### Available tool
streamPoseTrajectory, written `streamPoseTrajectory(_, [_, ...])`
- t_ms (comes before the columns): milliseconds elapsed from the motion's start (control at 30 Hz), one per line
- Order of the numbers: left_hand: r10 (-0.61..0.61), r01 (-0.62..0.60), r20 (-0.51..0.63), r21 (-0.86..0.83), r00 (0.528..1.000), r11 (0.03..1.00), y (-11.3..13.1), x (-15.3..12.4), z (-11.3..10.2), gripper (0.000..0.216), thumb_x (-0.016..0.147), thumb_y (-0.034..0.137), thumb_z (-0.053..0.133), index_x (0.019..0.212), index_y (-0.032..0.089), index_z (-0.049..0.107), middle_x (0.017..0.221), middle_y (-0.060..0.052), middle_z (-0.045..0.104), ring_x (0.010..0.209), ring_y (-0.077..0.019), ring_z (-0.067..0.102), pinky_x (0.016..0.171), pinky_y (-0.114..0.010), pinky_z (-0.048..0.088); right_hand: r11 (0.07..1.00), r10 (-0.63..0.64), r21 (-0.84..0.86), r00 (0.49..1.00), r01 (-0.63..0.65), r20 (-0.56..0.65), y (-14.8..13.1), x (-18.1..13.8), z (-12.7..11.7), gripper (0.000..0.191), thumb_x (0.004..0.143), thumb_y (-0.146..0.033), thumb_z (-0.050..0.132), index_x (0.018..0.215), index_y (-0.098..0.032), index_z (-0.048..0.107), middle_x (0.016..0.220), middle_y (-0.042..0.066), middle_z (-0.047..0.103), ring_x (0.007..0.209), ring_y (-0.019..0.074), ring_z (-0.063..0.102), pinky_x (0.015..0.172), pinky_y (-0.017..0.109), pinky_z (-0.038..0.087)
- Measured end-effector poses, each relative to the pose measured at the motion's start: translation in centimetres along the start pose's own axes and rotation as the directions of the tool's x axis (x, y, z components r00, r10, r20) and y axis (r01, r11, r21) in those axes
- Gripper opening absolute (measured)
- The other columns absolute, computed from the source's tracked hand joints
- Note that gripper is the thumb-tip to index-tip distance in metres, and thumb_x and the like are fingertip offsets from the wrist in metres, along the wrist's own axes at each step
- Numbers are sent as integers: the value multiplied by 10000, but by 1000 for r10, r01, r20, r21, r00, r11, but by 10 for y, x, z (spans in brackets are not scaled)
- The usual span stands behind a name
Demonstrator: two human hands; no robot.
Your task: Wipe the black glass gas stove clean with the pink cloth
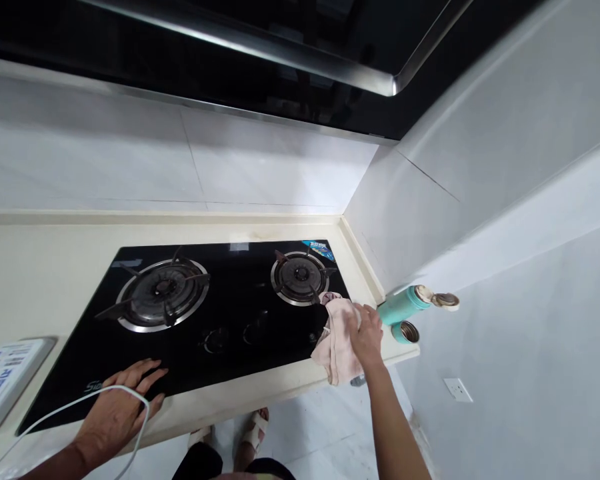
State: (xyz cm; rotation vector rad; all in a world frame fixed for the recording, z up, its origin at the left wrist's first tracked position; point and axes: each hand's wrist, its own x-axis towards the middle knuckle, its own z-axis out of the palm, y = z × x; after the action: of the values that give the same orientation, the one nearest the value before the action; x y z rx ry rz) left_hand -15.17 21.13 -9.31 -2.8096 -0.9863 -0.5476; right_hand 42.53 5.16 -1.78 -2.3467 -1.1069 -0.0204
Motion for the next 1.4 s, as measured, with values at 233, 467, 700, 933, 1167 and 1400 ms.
streamPoseTrajectory(233, [-44, 46, 54, -34, 998, 998, 4, 0, -3, 356, 912, 453, 585, 1173, 283, 758, 1245, -76, 748, 1206, -293, 646, 998, -431, 465, 935, 101, -355, 970, -15, 223, -14, -10, 42, 523, 1078, -508, 397, 1568, -382, 533, 1713, 98, 327, 1482, 352, 397, 1146, 584, 388])
streamPoseTrajectory(467, [-24, 26, 50, -37, 998, 999, 4, 3, -7, 355, 920, 441, 585, 1188, 283, 757, 1260, -80, 743, 1202, -303, 646, 990, -444, 466, 945, 174, -305, 971, -117, 166, -28, 24, 46, 465, 1056, -438, 443, 1463, -320, 636, 1637, 107, 439, 1428, 345, 427, 1131, 563, 380])
streamPoseTrajectory(700, [2, -1, 6, -53, 1000, 999, 3, 4, -6, 359, 915, 423, 614, 1207, 262, 747, 1282, -95, 734, 1207, -317, 642, 984, -430, 445, 986, 11, -166, 1000, -14, -15, -58, -73, 63, 411, 1050, -407, 427, 1262, -238, 736, 1564, 155, 502, 1386, 404, 416, 1128, 636, 333])
streamPoseTrajectory(933, [26, -27, -23, -39, 999, 999, -3, 0, 1, 347, 932, 402, 590, 1204, 252, 743, 1265, -118, 729, 1210, -325, 641, 983, -445, 444, 966, -252, -42, 967, 254, 30, -125, -153, 89, 258, 937, -313, 618, 1162, -248, 728, 1543, 135, 522, 1431, 437, 376, 1156, 645, 308])
streamPoseTrajectory(1167, [-33, 34, 22, -29, 999, 999, -9, -8, 8, 395, 943, 454, 527, 1207, 260, 748, 1285, -124, 726, 1219, -349, 647, 974, -480, 475, 947, -308, -46, 938, 319, 161, -82, -103, 63, 229, 937, -289, 612, 1118, -282, 753, 1460, 85, 595, 1317, 351, 456, 1134, 562, 322])
streamPoseTrajectory(1400, [-15, 16, 35, -44, 999, 999, -3, -1, -6, 360, 934, 430, 564, 1188, 254, 748, 1260, -120, 736, 1200, -333, 654, 975, -459, 465, 963, -25, -268, 1000, 20, -13, 46, -43, 27, 385, 1017, -351, 430, 1227, -210, 721, 1494, 159, 564, 1311, 348, 462, 1106, 529, 339])
